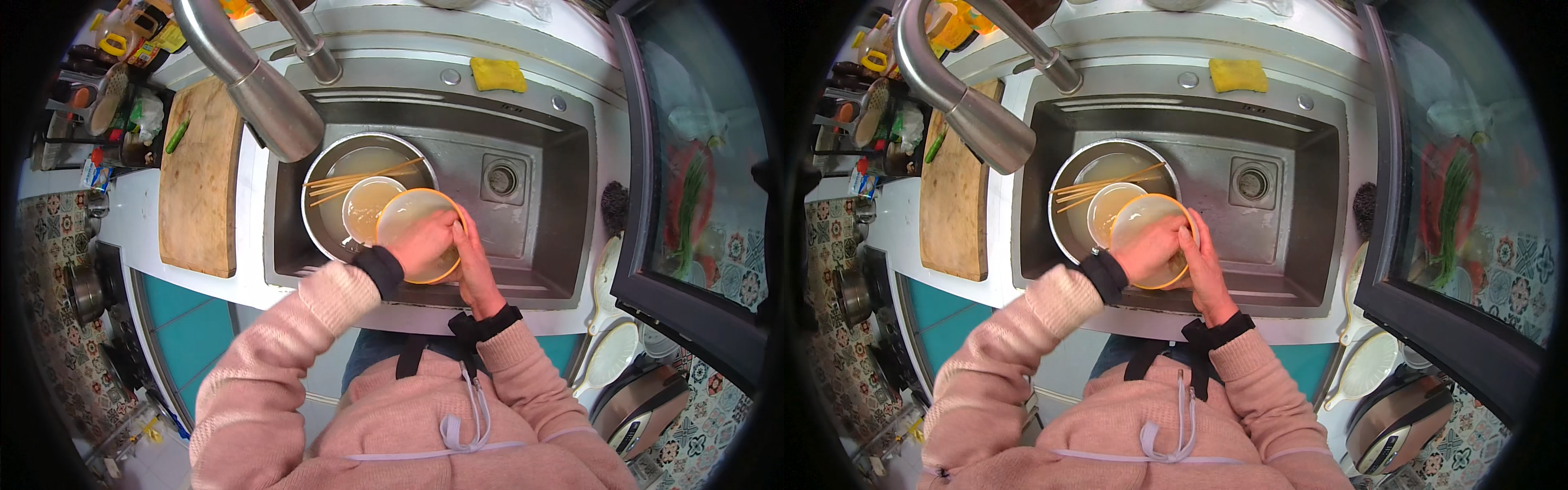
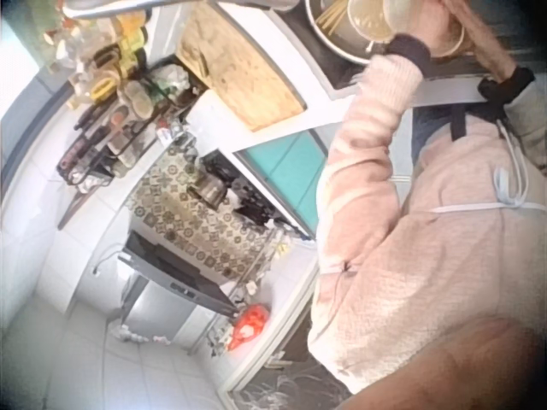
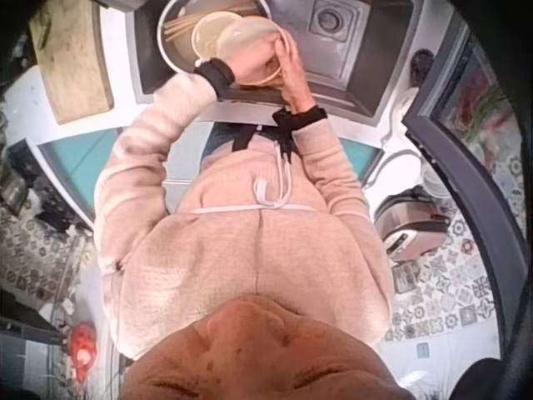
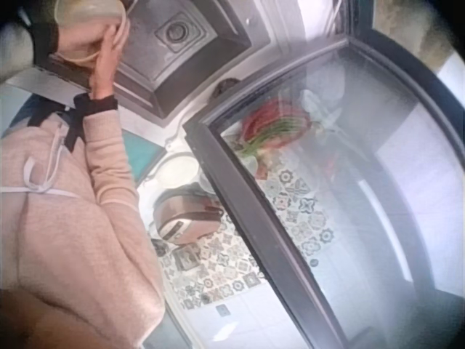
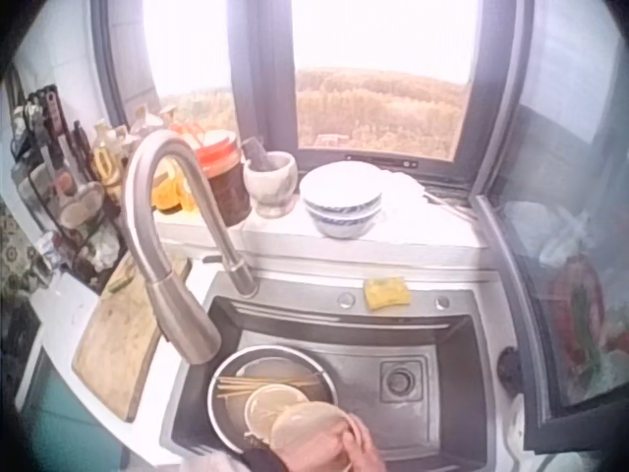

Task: The person washes several bowls and chopsticks in a kitchen sink using a sponge and water. They scrub the interior and exterior of each bowl, rinse them, and place them aside. The person also washes chopsticks and sets them in the sink.

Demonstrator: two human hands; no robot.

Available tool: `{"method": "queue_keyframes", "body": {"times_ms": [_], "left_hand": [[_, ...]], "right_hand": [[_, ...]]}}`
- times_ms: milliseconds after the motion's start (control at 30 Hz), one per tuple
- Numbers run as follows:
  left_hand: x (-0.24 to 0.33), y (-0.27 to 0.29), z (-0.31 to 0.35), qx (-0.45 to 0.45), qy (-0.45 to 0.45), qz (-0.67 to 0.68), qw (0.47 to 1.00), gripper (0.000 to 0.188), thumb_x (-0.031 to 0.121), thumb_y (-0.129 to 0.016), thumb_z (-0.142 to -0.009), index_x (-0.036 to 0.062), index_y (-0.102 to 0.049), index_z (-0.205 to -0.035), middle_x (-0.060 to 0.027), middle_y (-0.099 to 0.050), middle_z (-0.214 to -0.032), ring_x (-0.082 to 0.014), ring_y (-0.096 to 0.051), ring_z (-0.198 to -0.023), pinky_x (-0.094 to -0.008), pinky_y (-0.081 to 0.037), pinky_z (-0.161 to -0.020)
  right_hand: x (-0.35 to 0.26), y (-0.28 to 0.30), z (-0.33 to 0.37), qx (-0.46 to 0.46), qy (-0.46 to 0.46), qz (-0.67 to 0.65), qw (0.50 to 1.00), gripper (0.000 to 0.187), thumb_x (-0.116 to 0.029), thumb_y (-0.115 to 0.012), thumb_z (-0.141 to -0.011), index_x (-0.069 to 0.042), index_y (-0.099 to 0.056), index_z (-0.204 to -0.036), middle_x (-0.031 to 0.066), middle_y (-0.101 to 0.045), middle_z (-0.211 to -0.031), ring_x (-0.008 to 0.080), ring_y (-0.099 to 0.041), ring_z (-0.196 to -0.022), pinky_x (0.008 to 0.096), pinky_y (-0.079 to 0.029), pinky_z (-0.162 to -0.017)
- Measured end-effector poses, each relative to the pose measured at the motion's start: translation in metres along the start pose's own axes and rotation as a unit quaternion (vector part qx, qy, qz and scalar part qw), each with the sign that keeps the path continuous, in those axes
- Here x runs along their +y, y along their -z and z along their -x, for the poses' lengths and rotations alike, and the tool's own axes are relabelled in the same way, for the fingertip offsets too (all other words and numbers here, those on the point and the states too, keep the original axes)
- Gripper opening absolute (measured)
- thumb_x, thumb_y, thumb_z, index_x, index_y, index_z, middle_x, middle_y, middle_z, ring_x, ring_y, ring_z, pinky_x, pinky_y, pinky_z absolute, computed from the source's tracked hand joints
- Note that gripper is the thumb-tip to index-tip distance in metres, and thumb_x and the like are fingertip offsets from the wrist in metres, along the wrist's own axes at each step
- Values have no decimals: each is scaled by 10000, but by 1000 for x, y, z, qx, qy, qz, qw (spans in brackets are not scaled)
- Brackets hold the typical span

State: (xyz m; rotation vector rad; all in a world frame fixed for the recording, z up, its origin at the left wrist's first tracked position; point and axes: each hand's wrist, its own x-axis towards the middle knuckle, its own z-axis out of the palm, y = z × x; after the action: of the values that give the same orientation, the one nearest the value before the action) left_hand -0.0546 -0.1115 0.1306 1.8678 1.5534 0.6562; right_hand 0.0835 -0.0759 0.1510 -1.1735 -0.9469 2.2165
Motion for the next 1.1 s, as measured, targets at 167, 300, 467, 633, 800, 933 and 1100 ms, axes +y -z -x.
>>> {"method": "queue_keyframes", "body": {"times_ms": [167,300,467,633,800,933,1100], "left_hand": [[-24,29,-5,-74,-141,-360,919,166,186,-575,-788,81,-690,-846,-41,-586,-999,-185,-539,-966,-330,-422,-862],[-22,33,16,17,-71,-405,911,184,188,-593,-770,54,-652,-882,-82,-592,-1009,-241,-541,-1042,-362,-435,-891],[-3,7,26,-51,144,-74,985,242,180,-519,-890,4,-643,-998,-165,-622,-966,-361,-598,-930,-440,-461,-837],[18,-18,30,98,188,208,955,269,232,-523,-940,-4,-615,-1034,-190,-630,-995,-393,-587,-943,-475,-455,-819],[19,-16,42,125,175,141,966,296,221,-566,-945,-23,-572,-1112,-187,-633,-1029,-349,-605,-955,-427,-474,-827],[4,5,49,133,248,397,874,330,225,-573,-976,-22,-551,-1194,-121,-643,-1078,-188,-613,-986,-320,-489,-845],[-1,28,62,201,247,623,715,311,201,-568,-991,26,-556,-1248,-37,-648,-1109,-97,-604,-995,-260,-495,-869]], "right_hand": [[-11,-6,7,-15,-18,27,999,685,-308,-633,-927,-142,-289,-1496,87,-467,-1380,217,-484,-1240,341,-451,-992],[-17,-5,-2,-1,30,41,999,718,-236,-669,-895,-120,-287,-1492,112,-480,-1361,220,-509,-1210,349,-476,-970],[-8,-5,-16,35,72,21,997,744,-164,-704,-862,-81,-301,-1481,142,-493,-1344,223,-530,-1181,351,-485,-947],[-8,-6,-25,49,26,41,998,724,-220,-696,-887,-63,-306,-1476,132,-513,-1327,211,-536,-1172,335,-473,-953],[-12,-18,-32,55,-37,153,986,672,-387,-606,-944,-91,-319,-1476,110,-526,-1312,209,-547,-1153,356,-486,-933],[-16,-9,-43,-4,-100,234,967,664,-506,-519,-962,-74,-381,-1447,95,-553,-1291,197,-568,-1109,339,-491,-908],[-1,18,-70,-81,-119,225,964,636,-555,-449,-978,-80,-466,-1401,90,-604,-1240,179,-566,-1140,334,-454,-956]]}}
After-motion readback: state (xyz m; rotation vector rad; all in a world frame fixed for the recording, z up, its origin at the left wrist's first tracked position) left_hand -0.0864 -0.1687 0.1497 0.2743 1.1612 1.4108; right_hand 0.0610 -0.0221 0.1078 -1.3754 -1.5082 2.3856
